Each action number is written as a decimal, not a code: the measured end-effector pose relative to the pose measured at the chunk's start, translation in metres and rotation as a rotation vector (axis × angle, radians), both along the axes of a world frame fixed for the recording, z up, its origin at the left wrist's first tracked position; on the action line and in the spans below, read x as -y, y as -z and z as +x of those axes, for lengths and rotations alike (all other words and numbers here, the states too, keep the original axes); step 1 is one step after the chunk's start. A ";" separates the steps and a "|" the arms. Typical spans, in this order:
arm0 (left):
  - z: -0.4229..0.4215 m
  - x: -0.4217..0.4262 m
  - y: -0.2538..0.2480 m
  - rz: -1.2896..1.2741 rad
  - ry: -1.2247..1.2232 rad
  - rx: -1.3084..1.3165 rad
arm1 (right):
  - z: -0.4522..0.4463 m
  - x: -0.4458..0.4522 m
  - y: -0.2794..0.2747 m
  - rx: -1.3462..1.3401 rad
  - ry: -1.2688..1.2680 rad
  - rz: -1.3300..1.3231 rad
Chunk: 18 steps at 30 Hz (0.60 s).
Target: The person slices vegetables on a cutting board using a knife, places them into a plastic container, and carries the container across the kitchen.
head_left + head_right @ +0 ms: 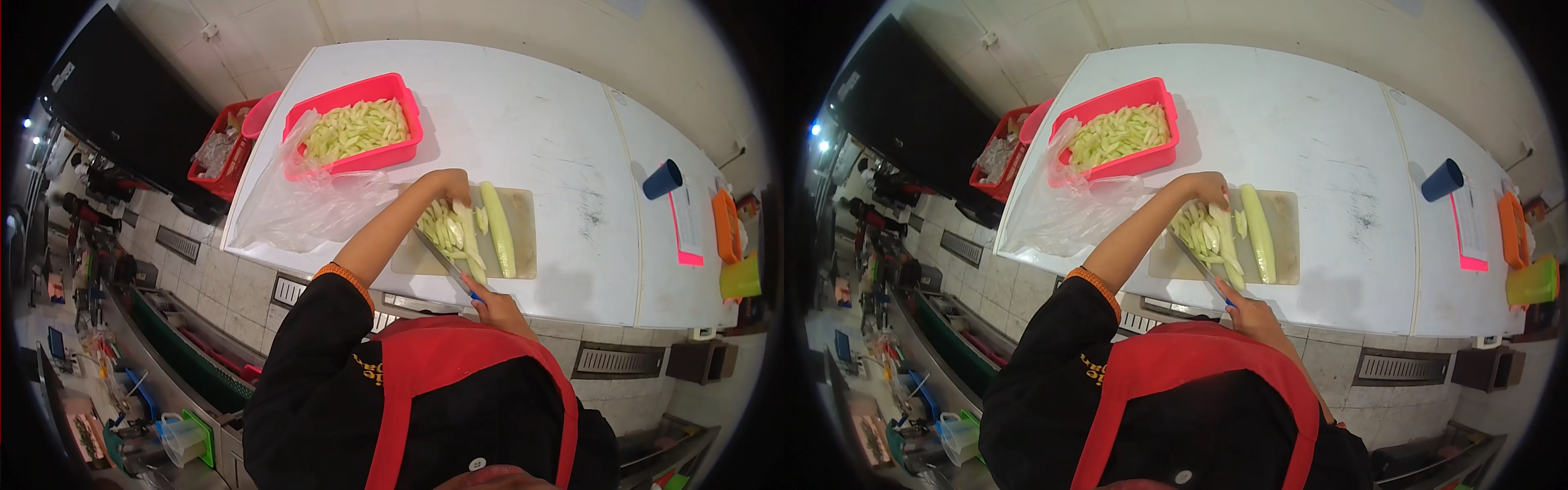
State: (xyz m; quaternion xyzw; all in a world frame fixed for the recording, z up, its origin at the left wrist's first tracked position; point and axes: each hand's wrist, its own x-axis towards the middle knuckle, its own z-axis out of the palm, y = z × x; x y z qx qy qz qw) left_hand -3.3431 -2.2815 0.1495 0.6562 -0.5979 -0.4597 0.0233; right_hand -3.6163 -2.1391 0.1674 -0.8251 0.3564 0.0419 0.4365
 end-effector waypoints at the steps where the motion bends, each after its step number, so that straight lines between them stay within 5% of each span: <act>1: 0.002 -0.004 -0.003 -0.032 -0.044 -0.057 | -0.001 0.001 0.003 -0.004 -0.004 0.002; 6: 0.015 -0.015 -0.014 -0.251 -0.235 -0.338 | -0.003 0.002 0.008 0.026 -0.014 -0.028; 18: -0.001 -0.072 -0.125 -0.797 -0.138 -0.122 | -0.006 -0.007 -0.013 -0.009 0.040 -0.072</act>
